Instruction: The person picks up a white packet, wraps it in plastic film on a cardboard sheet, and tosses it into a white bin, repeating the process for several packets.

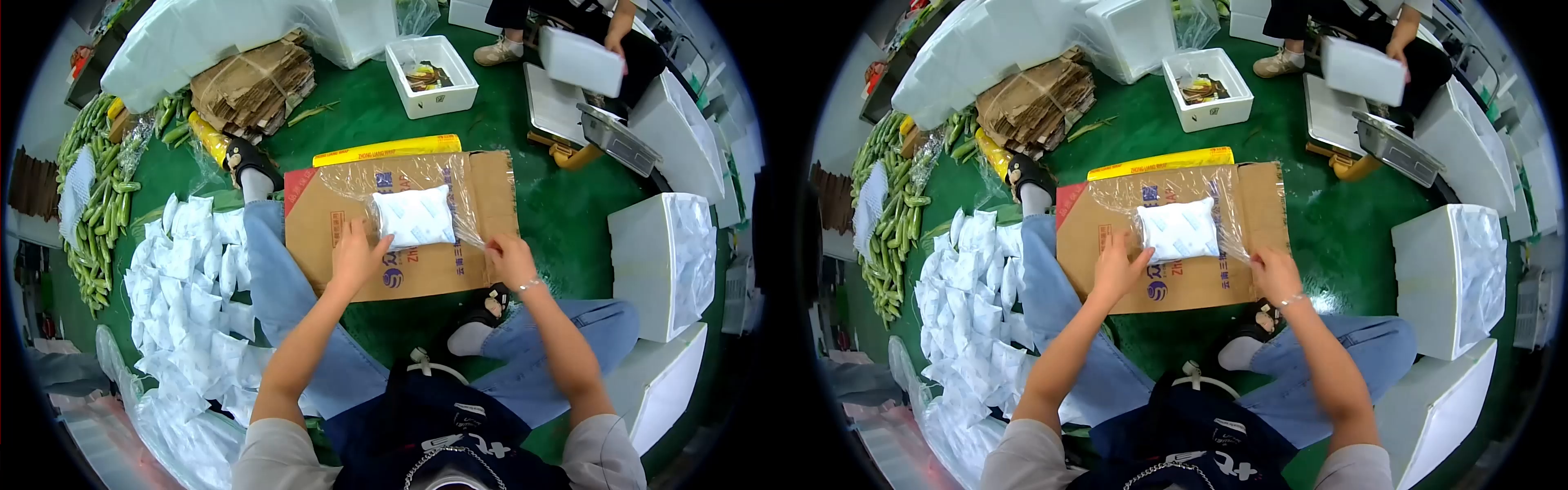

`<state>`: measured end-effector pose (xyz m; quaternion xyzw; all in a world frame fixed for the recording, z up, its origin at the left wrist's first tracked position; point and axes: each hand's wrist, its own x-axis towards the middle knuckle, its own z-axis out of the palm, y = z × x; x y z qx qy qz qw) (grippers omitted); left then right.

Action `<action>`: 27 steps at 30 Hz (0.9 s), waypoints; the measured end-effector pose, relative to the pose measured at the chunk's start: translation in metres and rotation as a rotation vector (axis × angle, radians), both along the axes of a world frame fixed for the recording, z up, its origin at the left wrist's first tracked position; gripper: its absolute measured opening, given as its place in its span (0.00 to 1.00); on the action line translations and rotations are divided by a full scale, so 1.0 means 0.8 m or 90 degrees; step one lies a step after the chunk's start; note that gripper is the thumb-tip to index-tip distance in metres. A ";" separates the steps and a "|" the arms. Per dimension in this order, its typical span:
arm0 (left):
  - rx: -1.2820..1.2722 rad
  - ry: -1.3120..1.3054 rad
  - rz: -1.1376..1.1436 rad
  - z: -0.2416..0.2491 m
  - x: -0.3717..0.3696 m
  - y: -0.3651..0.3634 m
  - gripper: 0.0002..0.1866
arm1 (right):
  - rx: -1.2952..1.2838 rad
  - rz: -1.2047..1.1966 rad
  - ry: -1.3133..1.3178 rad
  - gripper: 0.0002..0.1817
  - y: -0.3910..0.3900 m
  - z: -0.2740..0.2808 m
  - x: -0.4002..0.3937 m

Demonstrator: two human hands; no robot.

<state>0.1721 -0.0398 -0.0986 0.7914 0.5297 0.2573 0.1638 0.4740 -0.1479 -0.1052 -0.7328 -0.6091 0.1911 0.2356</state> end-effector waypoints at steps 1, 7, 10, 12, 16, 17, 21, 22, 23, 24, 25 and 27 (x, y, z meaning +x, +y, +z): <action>-0.118 0.024 0.020 -0.007 -0.003 -0.002 0.25 | -0.080 0.005 -0.037 0.10 -0.011 0.005 0.011; -0.352 -0.087 0.063 -0.043 -0.029 -0.006 0.24 | -0.123 0.197 -0.320 0.37 0.001 0.091 -0.039; -0.378 -0.126 0.060 -0.076 -0.030 0.013 0.22 | 0.065 0.247 -0.224 0.50 0.080 0.099 -0.091; -0.399 -0.138 0.065 -0.074 -0.032 0.024 0.20 | 0.089 0.253 -0.240 0.54 0.118 0.064 -0.108; -0.601 -0.315 0.027 -0.050 -0.049 0.026 0.15 | -0.185 0.268 -0.254 0.64 0.142 0.030 -0.119; -0.632 -0.390 0.043 -0.038 -0.057 0.018 0.13 | -0.176 0.264 -0.228 0.65 0.136 0.025 -0.117; -0.750 -0.621 0.068 0.038 -0.085 -0.017 0.10 | -0.044 0.308 -0.335 0.67 0.108 0.009 -0.132; -0.704 -0.651 0.028 0.050 -0.069 -0.025 0.10 | -0.042 0.378 -0.339 0.67 0.104 0.012 -0.139; -0.656 -0.684 -0.013 0.054 -0.055 -0.030 0.10 | -0.039 0.451 -0.346 0.66 0.101 0.014 -0.145; -0.554 -0.638 -0.043 0.034 -0.045 -0.020 0.10 | -0.014 0.463 -0.301 0.66 0.099 0.011 -0.149; -0.557 -0.637 -0.044 0.022 -0.035 -0.014 0.10 | -0.016 0.461 -0.300 0.66 0.103 0.012 -0.150; -0.216 -0.291 -0.227 0.001 -0.018 -0.004 0.09 | -0.140 0.484 -0.183 0.65 0.124 0.019 -0.144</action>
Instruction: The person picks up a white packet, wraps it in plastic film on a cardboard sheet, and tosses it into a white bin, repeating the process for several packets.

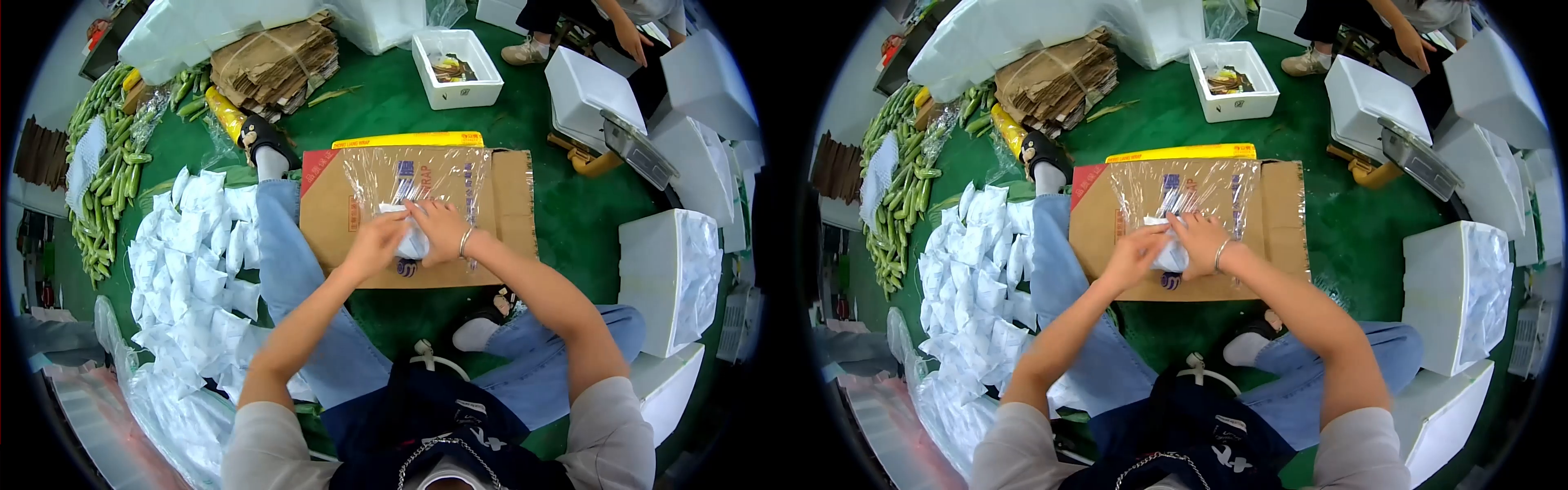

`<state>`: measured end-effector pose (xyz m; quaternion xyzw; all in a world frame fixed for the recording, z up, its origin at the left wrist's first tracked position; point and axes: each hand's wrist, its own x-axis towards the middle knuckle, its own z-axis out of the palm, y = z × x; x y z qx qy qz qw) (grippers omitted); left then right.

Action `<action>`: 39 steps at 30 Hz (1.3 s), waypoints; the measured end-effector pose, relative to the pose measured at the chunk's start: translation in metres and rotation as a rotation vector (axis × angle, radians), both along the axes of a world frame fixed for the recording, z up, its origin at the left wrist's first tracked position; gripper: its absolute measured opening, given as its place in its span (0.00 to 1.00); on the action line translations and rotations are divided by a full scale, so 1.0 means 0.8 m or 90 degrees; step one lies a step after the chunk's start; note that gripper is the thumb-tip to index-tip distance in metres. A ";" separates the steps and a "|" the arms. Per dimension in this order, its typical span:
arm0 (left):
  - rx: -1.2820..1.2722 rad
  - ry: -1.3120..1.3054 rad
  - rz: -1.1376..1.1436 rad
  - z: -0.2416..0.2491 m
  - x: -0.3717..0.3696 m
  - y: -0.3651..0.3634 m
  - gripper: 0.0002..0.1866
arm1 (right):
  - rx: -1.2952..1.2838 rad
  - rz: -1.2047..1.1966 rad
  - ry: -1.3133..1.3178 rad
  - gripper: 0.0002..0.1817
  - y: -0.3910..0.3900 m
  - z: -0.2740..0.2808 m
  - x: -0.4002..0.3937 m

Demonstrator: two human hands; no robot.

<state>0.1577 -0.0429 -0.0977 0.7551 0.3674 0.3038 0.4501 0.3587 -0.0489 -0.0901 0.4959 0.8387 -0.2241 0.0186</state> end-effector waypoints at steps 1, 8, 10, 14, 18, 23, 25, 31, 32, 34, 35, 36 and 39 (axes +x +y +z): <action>0.222 0.116 -0.097 -0.019 -0.003 0.004 0.18 | 0.000 -0.004 0.007 0.63 0.010 -0.009 0.006; 0.493 0.377 -0.136 0.009 0.018 0.048 0.33 | -0.168 -0.260 0.601 0.53 0.017 -0.040 0.046; 0.506 0.363 -0.143 0.015 0.021 0.057 0.30 | -0.145 -0.429 0.712 0.49 -0.031 -0.047 0.045; 0.404 0.440 -0.176 0.027 0.030 0.059 0.30 | 0.074 -0.599 0.472 0.48 -0.116 -0.056 0.029; 0.415 0.452 -0.167 0.039 0.037 0.058 0.29 | 0.252 -0.636 0.219 0.44 -0.101 -0.039 -0.029; 0.469 0.487 -0.179 0.049 0.047 0.055 0.25 | 0.304 -0.677 0.308 0.20 -0.103 -0.064 -0.005; 0.474 0.504 -0.190 0.059 0.044 0.056 0.24 | 0.357 -0.674 0.315 0.10 -0.126 -0.049 0.042; 0.497 0.524 -0.312 0.075 0.053 0.011 0.21 | 0.384 -0.771 0.557 0.09 -0.063 0.093 0.158; 0.489 0.523 -0.332 0.084 0.054 0.001 0.20 | 0.385 -0.729 0.550 0.10 -0.051 0.114 0.146; 0.432 0.517 -0.307 0.081 0.049 -0.002 0.21 | 0.363 -0.521 0.441 0.11 -0.067 0.123 0.105; 0.382 0.508 -0.273 0.080 0.046 0.003 0.22 | 0.409 -0.394 0.395 0.12 -0.083 0.098 0.091; 0.396 0.504 -0.259 0.083 0.044 0.010 0.22 | 0.405 -0.330 0.337 0.13 -0.100 0.070 0.083; 0.335 0.487 -0.252 0.077 0.032 0.010 0.24 | 0.345 -0.267 0.225 0.14 -0.122 0.007 0.085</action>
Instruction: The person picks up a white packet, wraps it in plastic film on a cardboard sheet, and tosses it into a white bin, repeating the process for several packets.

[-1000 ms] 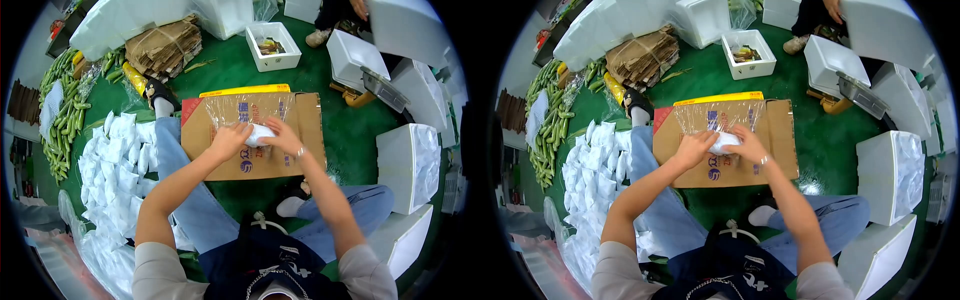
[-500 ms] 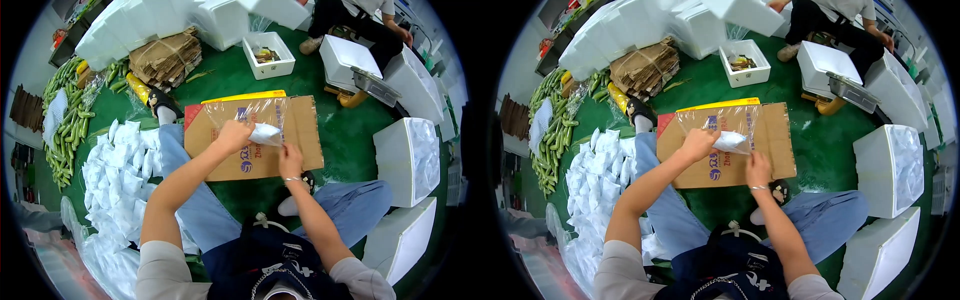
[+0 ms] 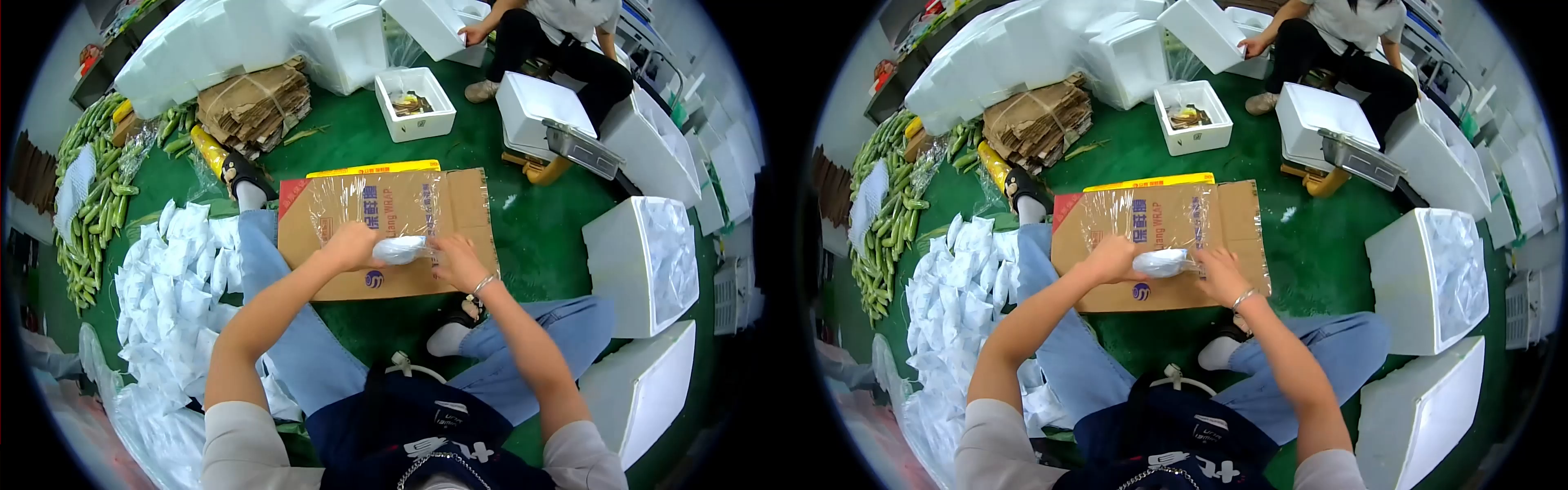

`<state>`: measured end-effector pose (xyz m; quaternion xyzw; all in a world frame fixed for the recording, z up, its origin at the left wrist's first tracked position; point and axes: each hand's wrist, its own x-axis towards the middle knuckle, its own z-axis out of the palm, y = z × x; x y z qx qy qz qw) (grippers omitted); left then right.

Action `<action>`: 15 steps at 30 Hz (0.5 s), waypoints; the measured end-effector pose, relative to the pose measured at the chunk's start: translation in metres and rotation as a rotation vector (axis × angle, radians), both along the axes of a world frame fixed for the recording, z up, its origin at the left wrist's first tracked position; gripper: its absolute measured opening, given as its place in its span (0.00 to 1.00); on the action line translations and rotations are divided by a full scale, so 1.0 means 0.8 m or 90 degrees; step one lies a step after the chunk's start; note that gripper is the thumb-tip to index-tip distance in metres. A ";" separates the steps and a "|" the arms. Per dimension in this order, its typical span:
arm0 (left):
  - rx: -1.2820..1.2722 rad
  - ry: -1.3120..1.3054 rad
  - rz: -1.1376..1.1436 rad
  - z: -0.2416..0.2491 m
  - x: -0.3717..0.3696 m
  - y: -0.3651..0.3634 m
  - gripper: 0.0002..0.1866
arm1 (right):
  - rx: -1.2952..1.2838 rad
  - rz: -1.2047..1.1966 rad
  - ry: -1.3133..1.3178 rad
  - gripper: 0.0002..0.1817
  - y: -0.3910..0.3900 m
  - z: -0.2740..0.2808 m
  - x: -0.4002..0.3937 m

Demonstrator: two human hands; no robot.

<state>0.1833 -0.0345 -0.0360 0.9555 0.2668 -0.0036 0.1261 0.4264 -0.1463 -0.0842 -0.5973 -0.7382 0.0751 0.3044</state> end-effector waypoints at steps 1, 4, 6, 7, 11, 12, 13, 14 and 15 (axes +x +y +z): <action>-0.007 0.000 0.004 -0.002 -0.001 -0.001 0.24 | -0.093 -0.033 0.002 0.13 -0.005 -0.016 0.019; -0.050 0.065 0.002 -0.006 -0.006 -0.010 0.23 | -0.225 -0.109 0.101 0.10 -0.019 -0.005 0.042; -0.016 0.047 -0.066 0.002 -0.005 -0.019 0.24 | -0.254 -0.149 0.191 0.09 -0.004 0.031 0.046; -0.027 0.047 -0.064 0.003 -0.003 -0.023 0.24 | -0.252 -0.143 0.220 0.09 0.004 0.046 0.042; -0.093 0.029 -0.094 0.006 0.015 -0.013 0.24 | -0.348 -0.186 0.498 0.08 0.046 0.044 -0.004; -0.134 0.040 -0.113 0.006 0.017 -0.010 0.25 | -0.354 -0.186 0.502 0.08 0.046 0.041 -0.025; -0.137 0.043 -0.112 0.002 0.017 -0.001 0.25 | -0.311 -0.153 0.356 0.09 0.043 0.044 -0.049; -0.280 0.055 -0.120 -0.006 0.015 0.010 0.27 | -0.267 -0.121 0.211 0.10 0.034 0.048 -0.066; -0.420 0.067 -0.128 -0.015 0.012 0.019 0.29 | -0.246 -0.053 0.191 0.13 0.016 0.051 -0.077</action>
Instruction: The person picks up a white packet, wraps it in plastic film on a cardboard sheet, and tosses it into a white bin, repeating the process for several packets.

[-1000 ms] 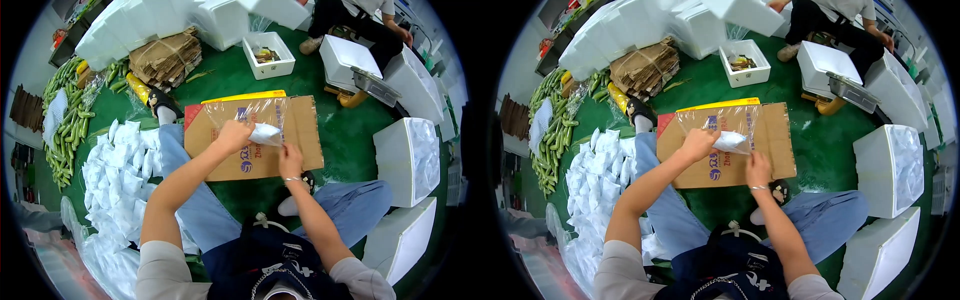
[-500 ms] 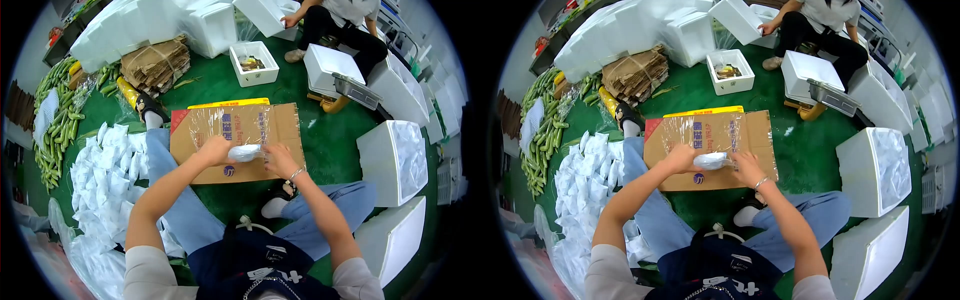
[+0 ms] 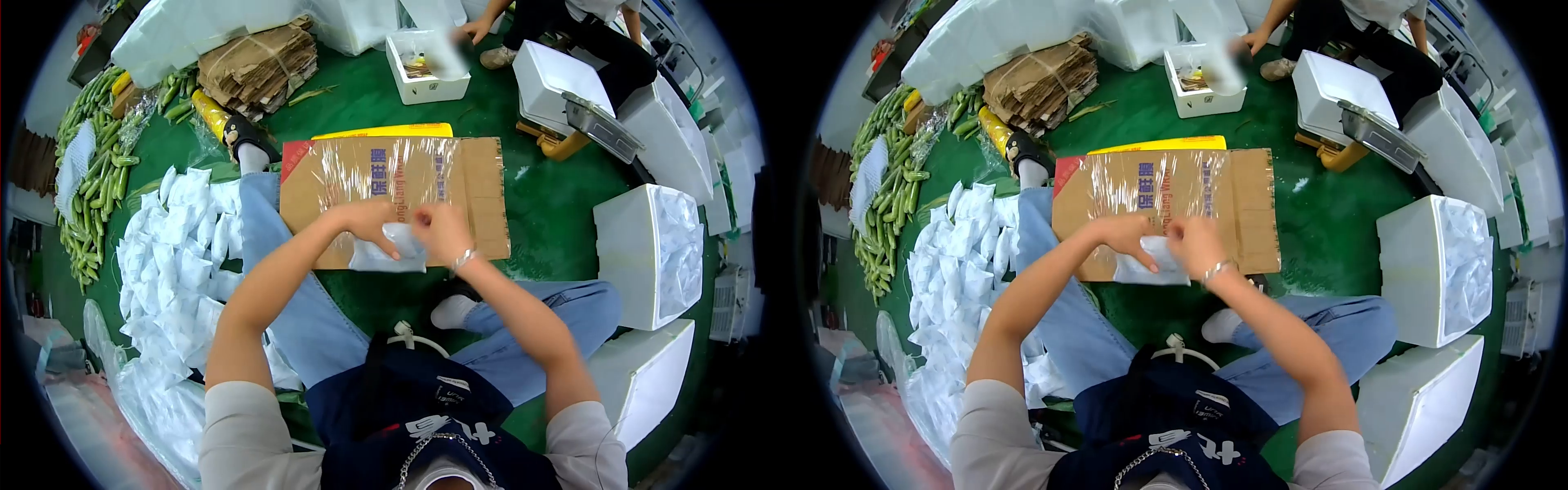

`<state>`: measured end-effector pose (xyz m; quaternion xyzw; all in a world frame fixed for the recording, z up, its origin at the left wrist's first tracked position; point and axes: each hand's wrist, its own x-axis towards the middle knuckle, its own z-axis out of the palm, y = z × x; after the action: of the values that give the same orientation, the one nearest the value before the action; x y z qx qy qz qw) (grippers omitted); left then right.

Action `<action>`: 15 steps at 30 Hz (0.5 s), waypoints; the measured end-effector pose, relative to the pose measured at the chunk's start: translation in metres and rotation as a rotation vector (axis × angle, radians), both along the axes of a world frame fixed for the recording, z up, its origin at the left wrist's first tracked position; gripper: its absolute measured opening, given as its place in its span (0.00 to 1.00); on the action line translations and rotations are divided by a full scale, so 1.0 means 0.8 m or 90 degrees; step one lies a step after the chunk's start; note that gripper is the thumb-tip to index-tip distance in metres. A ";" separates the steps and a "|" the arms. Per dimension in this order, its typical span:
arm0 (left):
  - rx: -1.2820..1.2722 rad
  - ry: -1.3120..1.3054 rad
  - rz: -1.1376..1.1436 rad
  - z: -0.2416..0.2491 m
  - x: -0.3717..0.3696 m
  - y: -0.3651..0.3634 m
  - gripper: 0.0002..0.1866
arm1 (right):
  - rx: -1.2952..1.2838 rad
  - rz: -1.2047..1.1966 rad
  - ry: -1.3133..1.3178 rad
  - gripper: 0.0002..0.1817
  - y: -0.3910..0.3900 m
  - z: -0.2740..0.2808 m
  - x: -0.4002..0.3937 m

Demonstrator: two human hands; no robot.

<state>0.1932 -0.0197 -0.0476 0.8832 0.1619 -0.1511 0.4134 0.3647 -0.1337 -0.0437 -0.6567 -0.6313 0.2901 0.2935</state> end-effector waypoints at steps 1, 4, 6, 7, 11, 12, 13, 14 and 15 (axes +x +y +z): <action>0.004 0.001 -0.001 -0.004 -0.006 0.006 0.29 | 0.034 0.066 -0.011 0.15 -0.022 0.005 -0.010; -0.149 0.123 0.063 -0.041 -0.021 0.012 0.32 | 0.229 0.265 -0.209 0.41 -0.068 -0.008 -0.017; -0.428 0.160 0.159 -0.090 -0.025 0.012 0.28 | 0.212 0.270 -0.264 0.39 -0.072 -0.037 -0.016; -0.426 0.207 0.135 -0.091 -0.017 0.012 0.28 | 0.201 0.274 -0.326 0.37 -0.069 -0.051 -0.012; 0.211 -0.019 0.086 -0.033 -0.021 -0.027 0.44 | 0.062 0.306 -0.157 0.47 -0.035 -0.081 0.002; 0.448 -0.048 0.149 -0.001 -0.016 -0.042 0.53 | -0.065 0.360 -0.156 0.47 -0.014 -0.060 0.006; 0.471 -0.078 0.176 0.039 -0.005 -0.048 0.55 | -0.179 0.409 -0.159 0.46 0.009 -0.058 0.010; 0.470 -0.144 0.199 0.058 -0.002 -0.058 0.56 | -0.247 0.404 -0.104 0.44 0.032 -0.048 0.018; 0.386 -0.142 0.198 0.050 -0.002 -0.063 0.56 | -0.373 0.474 -0.073 0.42 0.071 -0.047 0.026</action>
<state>0.1917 -0.0698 -0.0079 0.9416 0.2856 0.0656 0.1660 0.3854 -0.0773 -0.0811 -0.4559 -0.7302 0.5049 -0.0634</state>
